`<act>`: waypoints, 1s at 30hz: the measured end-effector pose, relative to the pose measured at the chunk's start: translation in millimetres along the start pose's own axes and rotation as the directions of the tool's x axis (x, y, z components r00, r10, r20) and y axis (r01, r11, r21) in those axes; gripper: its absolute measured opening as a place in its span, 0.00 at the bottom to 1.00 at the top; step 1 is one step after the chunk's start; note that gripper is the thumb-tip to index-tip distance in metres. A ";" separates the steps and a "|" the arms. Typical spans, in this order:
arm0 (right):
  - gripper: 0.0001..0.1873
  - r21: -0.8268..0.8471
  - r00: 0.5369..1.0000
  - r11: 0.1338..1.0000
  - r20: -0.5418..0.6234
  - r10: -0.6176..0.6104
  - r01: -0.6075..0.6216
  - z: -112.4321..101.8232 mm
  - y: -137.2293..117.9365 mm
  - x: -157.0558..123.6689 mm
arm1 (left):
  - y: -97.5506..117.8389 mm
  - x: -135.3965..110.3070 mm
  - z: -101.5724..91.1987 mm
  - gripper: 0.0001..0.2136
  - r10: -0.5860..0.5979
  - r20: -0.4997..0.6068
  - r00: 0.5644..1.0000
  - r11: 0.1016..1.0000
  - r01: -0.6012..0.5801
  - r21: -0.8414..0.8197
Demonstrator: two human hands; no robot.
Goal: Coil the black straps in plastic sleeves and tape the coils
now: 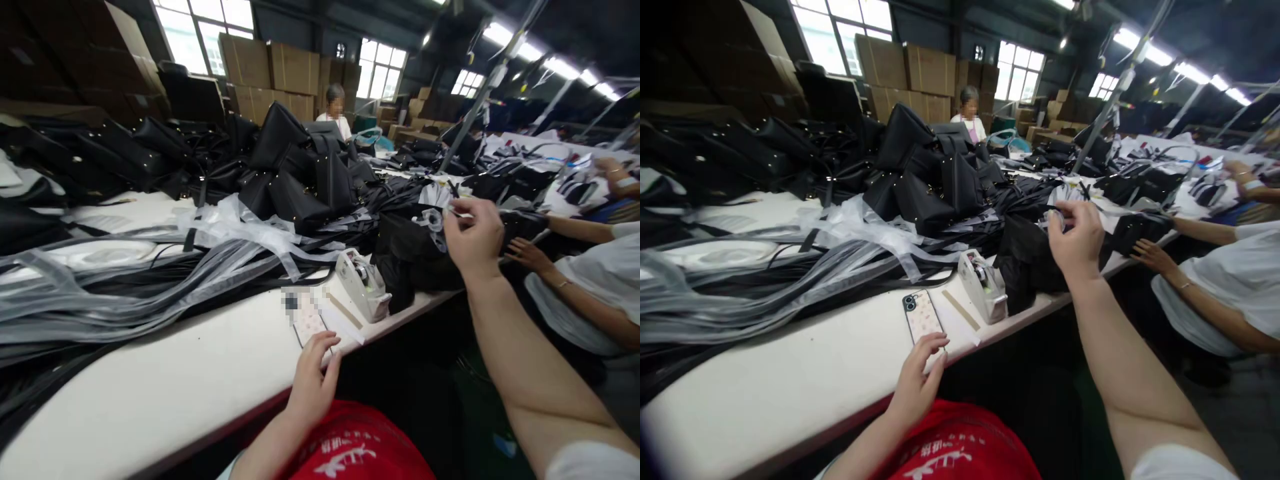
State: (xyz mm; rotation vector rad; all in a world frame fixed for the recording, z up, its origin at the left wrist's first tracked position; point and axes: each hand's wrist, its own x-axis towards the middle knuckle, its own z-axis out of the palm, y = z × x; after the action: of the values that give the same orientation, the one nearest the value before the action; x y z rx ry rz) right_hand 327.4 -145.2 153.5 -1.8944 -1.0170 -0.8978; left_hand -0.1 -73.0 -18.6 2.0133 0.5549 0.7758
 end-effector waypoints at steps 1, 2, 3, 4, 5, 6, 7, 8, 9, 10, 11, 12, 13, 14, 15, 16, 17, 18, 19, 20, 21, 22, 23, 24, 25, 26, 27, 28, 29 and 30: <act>0.10 0.074 0.993 0.997 0.113 -0.031 0.023 4.6 -13.6 -21.6 | -1.4 -0.1 -1.8 0.10 -0.012 -0.001 1.000 1.000 0.012 -0.011; 0.08 0.159 0.953 0.987 0.291 -0.077 0.031 10.0 -27.9 -48.4 | -3.2 -0.8 -3.6 0.09 -0.027 0.003 1.000 0.999 0.027 -0.024; 0.07 0.236 0.858 0.971 0.493 -0.144 0.027 16.0 -41.5 -78.2 | -5.2 -2.0 -5.4 0.09 -0.041 0.013 0.999 0.999 0.042 -0.036; 0.06 0.258 0.732 0.966 0.654 -0.191 0.022 22.3 -53.5 -108.9 | -7.3 -3.7 -6.9 0.09 -0.055 0.027 0.998 0.997 0.056 -0.047; 0.05 0.216 0.653 0.976 0.737 -0.172 0.014 28.5 -63.4 -138.2 | -9.4 -5.7 -8.2 0.08 -0.068 0.043 0.997 0.996 0.070 -0.058; 0.05 0.170 0.588 0.985 0.795 -0.146 0.014 34.4 -71.2 -164.4 | -11.3 -7.9 -9.1 0.08 -0.077 0.058 0.995 0.994 0.081 -0.069; 0.05 0.126 0.544 0.992 0.830 -0.119 0.025 39.7 -77.1 -186.2 | -13.1 -10.0 -9.7 0.08 -0.083 0.070 0.994 0.993 0.089 -0.079; 0.06 0.076 0.526 0.996 0.846 -0.088 0.046 44.2 -81.6 -203.1 | -14.7 -11.9 -9.9 0.07 -0.087 0.078 0.993 0.992 0.094 -0.087; 0.07 0.031 0.519 0.997 0.852 -0.066 0.076 47.8 -85.1 -215.3 | -16.0 -13.6 -10.0 0.07 -0.090 0.084 0.992 0.991 0.098 -0.093; 0.08 -0.010 0.523 0.994 0.851 -0.051 0.113 50.4 -87.8 -223.4 | -17.1 -15.0 -10.1 0.07 -0.095 0.085 0.992 0.990 0.103 -0.096; 0.08 -0.048 0.532 0.987 0.846 -0.042 0.155 52.1 -89.9 -228.3 | -17.9 -16.0 -10.2 0.07 -0.101 0.079 0.992 0.989 0.108 -0.096; 0.08 -0.078 0.541 0.977 0.840 -0.043 0.198 53.2 -91.2 -231.3 | -18.5 -16.6 -10.6 0.06 -0.106 0.069 0.992 0.989 0.112 -0.092; 0.08 -0.095 0.550 0.966 0.834 -0.054 0.239 54.0 -91.3 -233.4 | -19.1 -16.6 -11.3 0.06 -0.108 0.051 0.993 0.990 0.112 -0.085; 0.08 -0.098 0.554 0.956 0.829 -0.075 0.275 54.9 -90.0 -235.3 | -20.0 -16.0 -12.6 0.06 -0.104 0.030 0.994 0.992 0.106 -0.074; 0.09 -0.083 0.555 0.947 0.825 -0.110 0.310 56.2 -87.0 -237.7 | -21.5 -14.3 -14.5 0.06 -0.094 0.008 0.996 0.994 0.094 -0.058; 0.09 -0.061 0.557 0.938 0.817 -0.149 0.341 58.4 -82.5 -240.9 | -23.8 -11.5 -17.5 0.06 -0.079 -0.017 0.997 0.996 0.078 -0.037; 0.10 -0.043 0.562 0.929 0.806 -0.185 0.367 61.5 -76.5 -244.9 | -27.1 -7.4 -21.9 0.05 -0.059 -0.042 0.997 0.998 0.058 -0.008; 0.12 -0.008 0.562 0.918 0.793 -0.236 0.396 65.6 -69.6 -249.5 | -31.4 -1.7 -28.1 0.05 -0.036 -0.073 0.997 0.999 0.038 0.027; 0.13 0.020 0.567 0.906 0.774 -0.281 0.422 70.3 -62.3 -254.3 | -36.4 5.5 -36.3 0.05 -0.009 -0.108 0.994 0.997 0.017 0.069; 0.15 0.044 0.571 0.894 0.755 -0.322 0.446 75.1 -55.1 -259.0 | -42.0 14.0 -46.8 0.05 0.019 -0.147 0.989 0.993 -0.001 0.119; 0.17 0.080 0.563 0.877 0.739 -0.371 0.473 79.6 -48.5 -263.5 | -47.9 23.6 -59.5 0.05 0.049 -0.190 0.981 0.984 -0.014 0.178; 0.19 0.109 0.557 0.864 0.724 -0.408 0.491 83.2 -43.0 -267.4 | -53.8 34.1 -73.9 0.05 0.078 -0.235 0.969 0.969 -0.019 0.245; 0.20 0.125 0.564 0.861 0.707 -0.425 0.492 85.9 -38.8 -270.7 | -59.6 45.0 -89.6 0.06 0.105 -0.279 0.954 0.947 -0.010 0.322; 0.19 0.132 0.586 0.871 0.691 -0.423 0.473 87.5 -35.9 -273.4 | -65.2 55.9 -105.8 0.06 0.128 -0.320 0.939 0.914 0.014 0.407; 0.18 0.137 0.617 0.890 0.674 -0.405 0.435 88.2 -34.3 -275.5 | -70.6 66.6 -121.7 0.07 0.144 -0.351 0.925 0.866 0.053 0.496; 0.16 0.140 0.654 0.913 0.657 -0.375 0.382 88.0 -33.9 -276.9 | -75.6 76.5 -136.5 0.10 0.151 -0.375 0.915 0.805 0.106 0.584; 0.14 0.149 0.686 0.932 0.641 -0.345 0.329 87.1 -34.3 -277.9 | -80.2 85.1 -149.6 0.14 0.148 -0.386 0.910 0.731 0.163 0.662; 0.13 0.165 0.710 0.945 0.626 -0.322 0.283 85.7 -35.2 -278.3 | -84.3 92.2 -160.5 0.16 0.134 -0.381 0.915 0.650 0.209 0.731; 0.12 0.186 0.725 0.950 0.614 -0.311 0.250 83.9 -36.3 -278.2 | -87.7 97.6 -168.7 0.17 0.114 -0.364 0.925 0.572 0.238 0.785; 0.12 0.207 0.735 0.950 0.602 -0.311 0.232 81.8 -37.4 -277.6 | -90.4 101.0 -174.3 0.14 0.092 -0.338 0.937 0.510 0.248 0.824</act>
State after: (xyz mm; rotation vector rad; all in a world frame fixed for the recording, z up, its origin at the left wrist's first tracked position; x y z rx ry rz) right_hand 193.2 -148.8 -105.6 -2.0142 -1.7496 -0.3148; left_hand -59.5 138.0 7.8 2.7363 1.4827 0.8933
